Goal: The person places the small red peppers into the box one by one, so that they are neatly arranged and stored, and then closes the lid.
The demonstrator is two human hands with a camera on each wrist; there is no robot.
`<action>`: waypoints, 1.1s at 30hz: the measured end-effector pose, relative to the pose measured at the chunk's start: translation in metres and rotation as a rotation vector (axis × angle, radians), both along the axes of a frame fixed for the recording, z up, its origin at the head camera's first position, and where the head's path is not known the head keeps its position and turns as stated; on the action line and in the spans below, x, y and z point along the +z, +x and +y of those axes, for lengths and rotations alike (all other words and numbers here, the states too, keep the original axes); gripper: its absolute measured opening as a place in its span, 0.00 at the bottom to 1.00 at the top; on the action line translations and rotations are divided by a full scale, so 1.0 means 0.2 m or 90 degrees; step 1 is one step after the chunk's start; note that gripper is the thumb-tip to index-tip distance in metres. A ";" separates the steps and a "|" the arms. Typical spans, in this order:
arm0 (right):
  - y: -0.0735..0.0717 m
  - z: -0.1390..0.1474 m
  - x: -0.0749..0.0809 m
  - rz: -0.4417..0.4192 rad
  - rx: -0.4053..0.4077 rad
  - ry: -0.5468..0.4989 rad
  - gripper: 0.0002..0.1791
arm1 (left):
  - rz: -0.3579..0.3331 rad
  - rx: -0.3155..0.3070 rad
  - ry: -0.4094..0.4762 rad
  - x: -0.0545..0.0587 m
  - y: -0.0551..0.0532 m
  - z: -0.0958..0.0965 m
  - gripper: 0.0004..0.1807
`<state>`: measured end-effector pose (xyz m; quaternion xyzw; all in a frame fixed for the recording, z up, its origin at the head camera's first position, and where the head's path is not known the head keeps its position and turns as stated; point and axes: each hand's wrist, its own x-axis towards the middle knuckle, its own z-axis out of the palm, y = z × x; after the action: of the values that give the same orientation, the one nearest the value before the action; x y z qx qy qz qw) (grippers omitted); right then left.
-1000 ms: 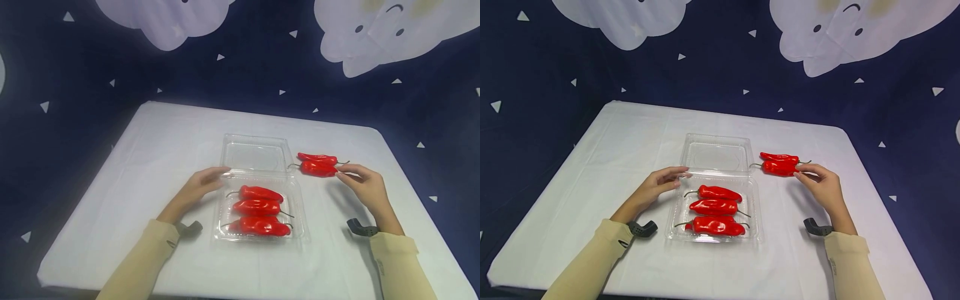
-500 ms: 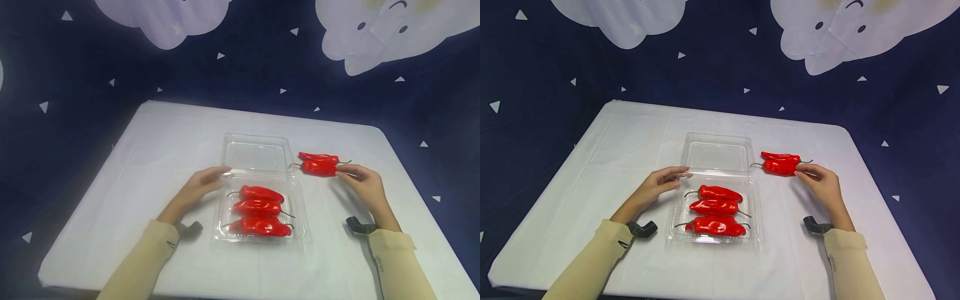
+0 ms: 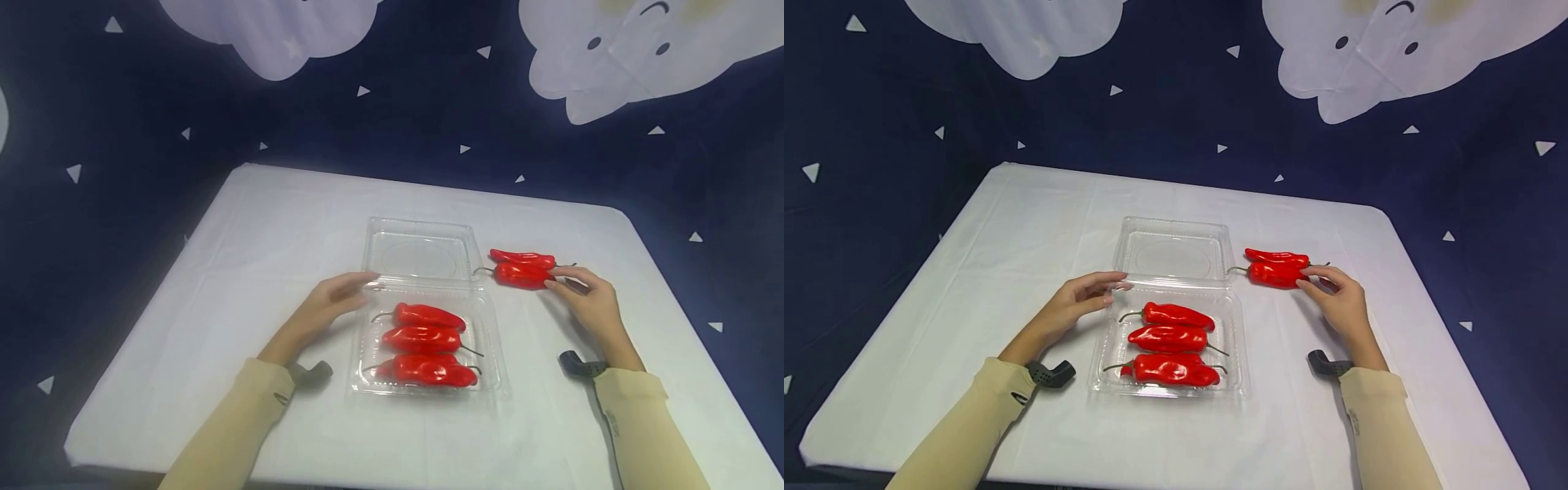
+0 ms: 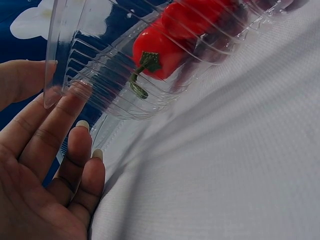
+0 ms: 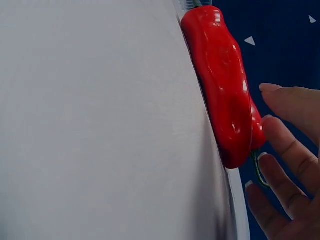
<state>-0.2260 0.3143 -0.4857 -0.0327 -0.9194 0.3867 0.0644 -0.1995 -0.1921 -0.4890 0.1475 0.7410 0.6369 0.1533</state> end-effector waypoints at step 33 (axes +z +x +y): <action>-0.03 -0.06 -0.09 -0.044 0.056 -0.045 0.29 | 0.010 -0.014 0.013 -0.02 -0.01 0.00 0.23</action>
<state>-0.2319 0.3016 -0.5030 -0.0078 -0.9075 0.4197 0.0144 -0.2020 -0.1926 -0.4921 0.1618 0.7342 0.6413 0.1530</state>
